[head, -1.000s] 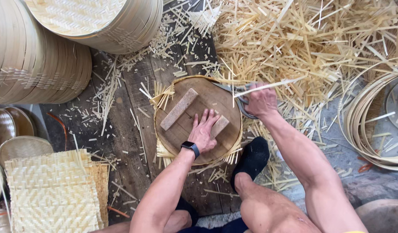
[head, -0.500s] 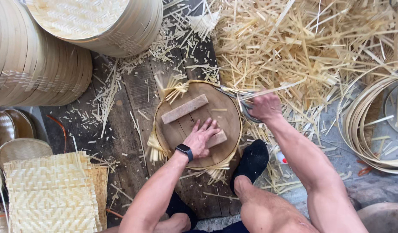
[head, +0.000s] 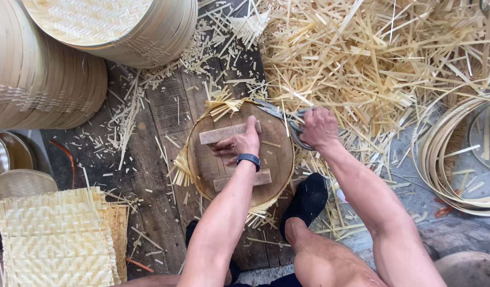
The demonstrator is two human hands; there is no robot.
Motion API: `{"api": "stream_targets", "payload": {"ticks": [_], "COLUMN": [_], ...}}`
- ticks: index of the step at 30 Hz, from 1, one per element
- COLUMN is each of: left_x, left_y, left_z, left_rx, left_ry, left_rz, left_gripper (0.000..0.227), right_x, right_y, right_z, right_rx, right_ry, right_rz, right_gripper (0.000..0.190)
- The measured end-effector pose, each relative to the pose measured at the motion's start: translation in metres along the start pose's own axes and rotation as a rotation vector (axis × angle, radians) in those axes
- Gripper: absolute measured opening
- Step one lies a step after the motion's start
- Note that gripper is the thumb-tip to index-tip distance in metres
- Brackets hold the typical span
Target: The person trims excess bamboo strips from a woven lid using shears, positions the lid on a wooden form, and fits a circular bamboo hoop around the edge by hand.
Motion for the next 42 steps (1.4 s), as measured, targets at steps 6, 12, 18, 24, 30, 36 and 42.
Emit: {"api": "stream_targets", "payload": {"ticks": [6,12,18,24,30,36,42], "left_x": [0.0,0.001,-0.014,-0.018,-0.032,-0.04,-0.04], "left_y": [0.014,0.013,0.021,0.017,0.013,0.016,0.021], "left_z": [-0.009,-0.009,-0.021,-0.027,-0.039,-0.05,-0.05], "left_rx": [0.21,0.213,0.418,0.46,0.581,0.733,0.766], "left_ry": [0.057,0.028,0.107,0.109,0.2,0.254,0.273], "left_rz": [0.127,0.159,0.164,0.198,0.263,0.239,0.324], "left_gripper": [0.162,0.164,0.163,0.162,0.161,0.159,0.163], "right_x": [0.003,-0.029,-0.005,-0.031,-0.017,-0.034,-0.005], "right_y": [-0.041,0.018,-0.03,0.026,-0.008,-0.002,0.009], "right_z": [-0.029,0.003,-0.015,0.004,-0.007,-0.015,0.002], "right_rx": [-0.051,-0.047,-0.081,-0.134,-0.072,-0.133,-0.132], "right_ry": [0.072,-0.18,0.06,-0.379,-0.004,-0.293,-0.184], "right_rz": [0.039,-0.02,0.025,-0.294,0.02,-0.127,-0.036], "right_gripper": [0.052,0.051,0.03,0.047,0.036,0.05,0.045]}}
Point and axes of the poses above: each hand's wrist, its own z-axis towards the middle knuckle, its own x-axis out of the palm, y = z × x, the point moved 5 cm from there along z, towards the middle knuckle, and after that the axes turned 7 degrees about -y, right-handed, at the moved point
